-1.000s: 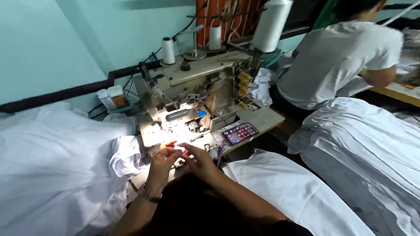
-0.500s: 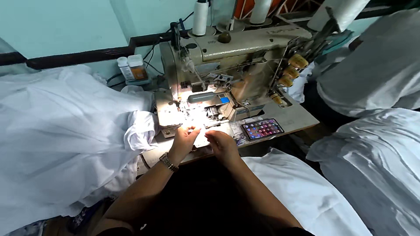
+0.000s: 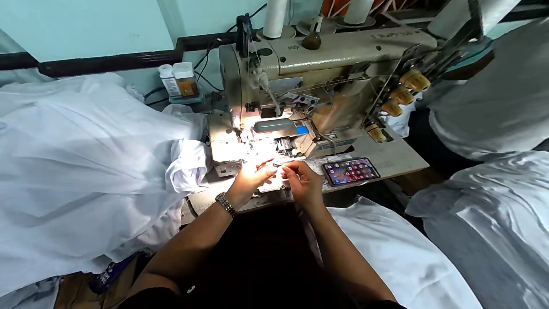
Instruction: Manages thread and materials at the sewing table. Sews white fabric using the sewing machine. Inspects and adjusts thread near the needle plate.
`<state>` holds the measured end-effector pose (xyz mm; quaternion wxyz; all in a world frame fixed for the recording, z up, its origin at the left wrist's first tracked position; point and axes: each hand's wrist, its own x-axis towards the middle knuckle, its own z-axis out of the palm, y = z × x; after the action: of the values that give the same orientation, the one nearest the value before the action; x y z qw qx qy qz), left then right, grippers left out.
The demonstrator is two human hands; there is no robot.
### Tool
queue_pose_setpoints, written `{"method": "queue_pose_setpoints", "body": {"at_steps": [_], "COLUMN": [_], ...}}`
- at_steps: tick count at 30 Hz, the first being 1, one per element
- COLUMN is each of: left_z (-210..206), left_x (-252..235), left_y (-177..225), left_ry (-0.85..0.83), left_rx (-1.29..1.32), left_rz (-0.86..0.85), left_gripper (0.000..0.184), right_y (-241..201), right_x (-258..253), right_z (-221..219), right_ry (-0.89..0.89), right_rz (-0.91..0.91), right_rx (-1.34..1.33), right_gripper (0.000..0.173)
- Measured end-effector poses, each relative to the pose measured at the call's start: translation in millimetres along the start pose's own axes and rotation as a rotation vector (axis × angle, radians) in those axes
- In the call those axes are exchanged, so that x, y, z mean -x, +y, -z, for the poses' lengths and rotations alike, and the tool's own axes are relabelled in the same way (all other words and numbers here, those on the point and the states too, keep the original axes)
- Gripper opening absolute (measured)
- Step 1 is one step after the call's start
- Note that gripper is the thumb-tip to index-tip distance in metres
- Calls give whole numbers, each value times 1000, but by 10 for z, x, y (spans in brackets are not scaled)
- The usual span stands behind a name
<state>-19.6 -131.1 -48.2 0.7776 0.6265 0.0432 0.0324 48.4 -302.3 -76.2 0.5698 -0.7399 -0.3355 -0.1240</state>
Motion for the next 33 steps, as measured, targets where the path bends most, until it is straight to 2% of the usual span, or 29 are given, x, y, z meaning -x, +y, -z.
{"method": "queue_pose_setpoints", "body": {"at_steps": [3,7,11,15,22,30,33], "left_z": [-36,-58,-57,-32,-27,-48,-25], "left_x": [-19,-54,-69,-74,-80,-106,-94], "left_y": [-3,-51,-59,-63,-50,-55,-29], "left_ry": [4,98,128,123,107,117,116], "left_rx": [72,20,-73,-129,-109,-91,-129], "left_rz": [7,-68,-87,-100,-76,-44,42], "left_gripper": [34,9,13,15,17,21,30], "right_y": [-8,-25,-11,1,45,58,92], "right_x": [8,28,46,52,24,-10,-42], "right_z": [-20,-39,-53,-62,-81,-70,-56], "right_ry": [-27,-51,-41,-38,-32,37,60], "right_rz": [-15,-19,-26,-42,60,129,107], "right_rx": [-14,-29,-33,-44,-26,95,124], "right_gripper": [12,13,14,33,16,10,10]}}
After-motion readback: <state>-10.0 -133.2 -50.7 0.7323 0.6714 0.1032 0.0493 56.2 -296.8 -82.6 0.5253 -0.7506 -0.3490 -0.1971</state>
